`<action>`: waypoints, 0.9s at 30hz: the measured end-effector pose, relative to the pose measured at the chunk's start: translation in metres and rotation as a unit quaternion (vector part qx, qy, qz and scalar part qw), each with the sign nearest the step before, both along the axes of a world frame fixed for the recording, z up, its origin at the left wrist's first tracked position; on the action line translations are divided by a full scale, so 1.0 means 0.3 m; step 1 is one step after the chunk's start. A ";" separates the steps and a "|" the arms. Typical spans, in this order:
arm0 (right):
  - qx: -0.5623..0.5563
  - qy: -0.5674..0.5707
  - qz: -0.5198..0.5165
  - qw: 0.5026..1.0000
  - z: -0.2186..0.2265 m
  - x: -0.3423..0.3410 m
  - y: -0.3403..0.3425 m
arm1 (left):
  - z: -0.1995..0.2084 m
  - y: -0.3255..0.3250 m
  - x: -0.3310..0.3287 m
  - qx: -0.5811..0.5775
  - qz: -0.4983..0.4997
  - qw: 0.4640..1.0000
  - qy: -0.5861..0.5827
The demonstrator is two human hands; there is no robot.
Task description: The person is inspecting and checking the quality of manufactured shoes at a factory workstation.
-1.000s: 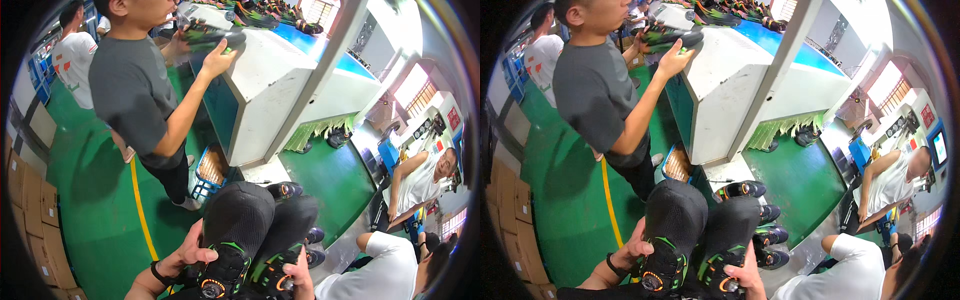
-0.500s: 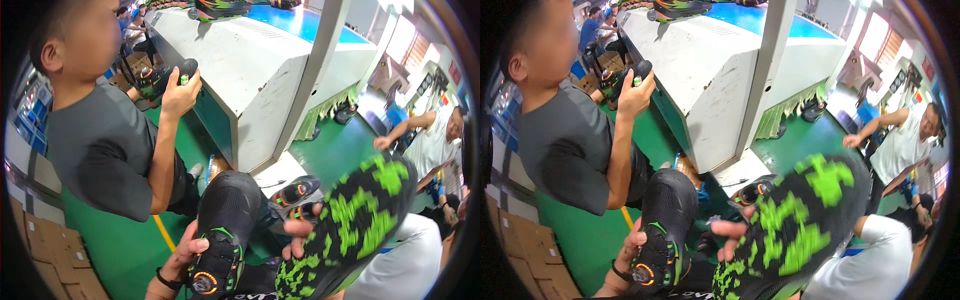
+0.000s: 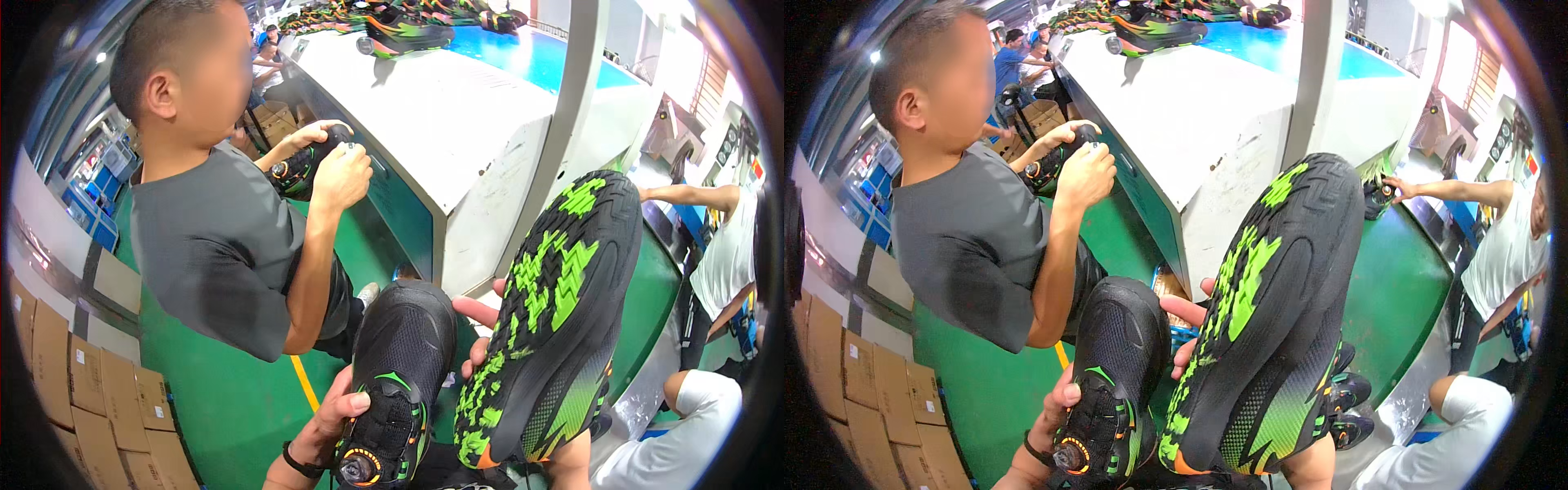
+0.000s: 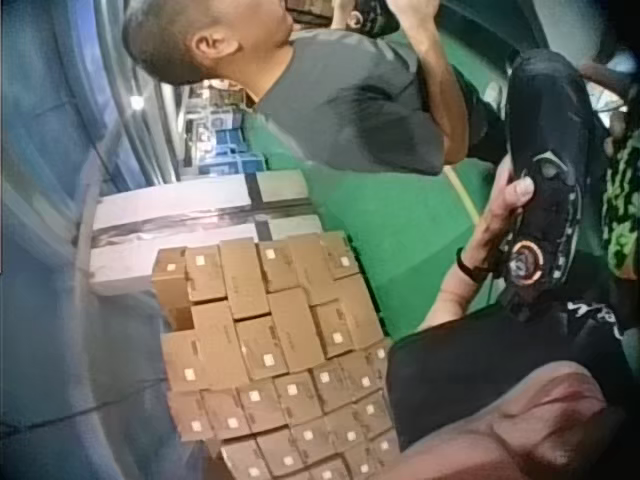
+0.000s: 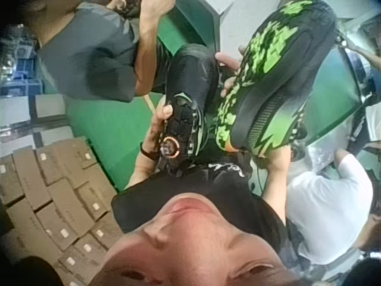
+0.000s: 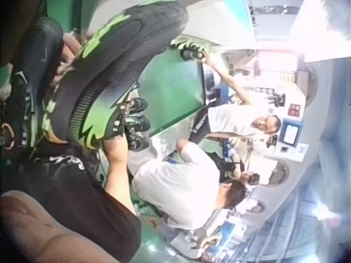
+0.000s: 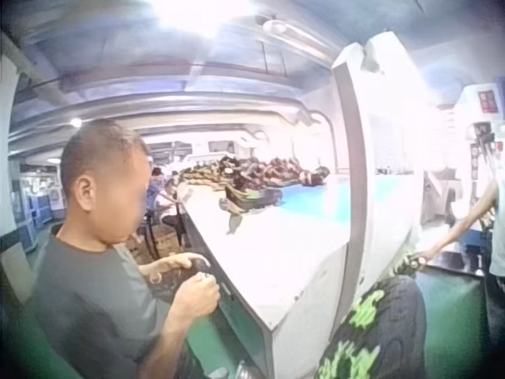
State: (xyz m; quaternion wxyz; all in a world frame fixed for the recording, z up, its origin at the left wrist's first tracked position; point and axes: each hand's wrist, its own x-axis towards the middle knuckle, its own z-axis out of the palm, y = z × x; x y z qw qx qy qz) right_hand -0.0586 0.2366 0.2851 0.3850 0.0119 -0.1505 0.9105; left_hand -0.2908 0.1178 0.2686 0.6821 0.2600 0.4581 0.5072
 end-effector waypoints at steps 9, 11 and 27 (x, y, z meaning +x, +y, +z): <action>0.045 -0.176 -0.078 0.980 0.101 -0.046 -0.004 | -0.041 0.061 -0.007 0.061 -0.001 0.998 -0.023; 0.068 -0.189 -0.070 0.977 0.105 -0.052 0.003 | -0.046 0.067 -0.005 0.053 -0.010 0.998 -0.040; 0.057 -0.106 -0.052 0.991 0.019 -0.067 0.054 | -0.096 0.113 0.023 0.042 -0.003 0.994 -0.097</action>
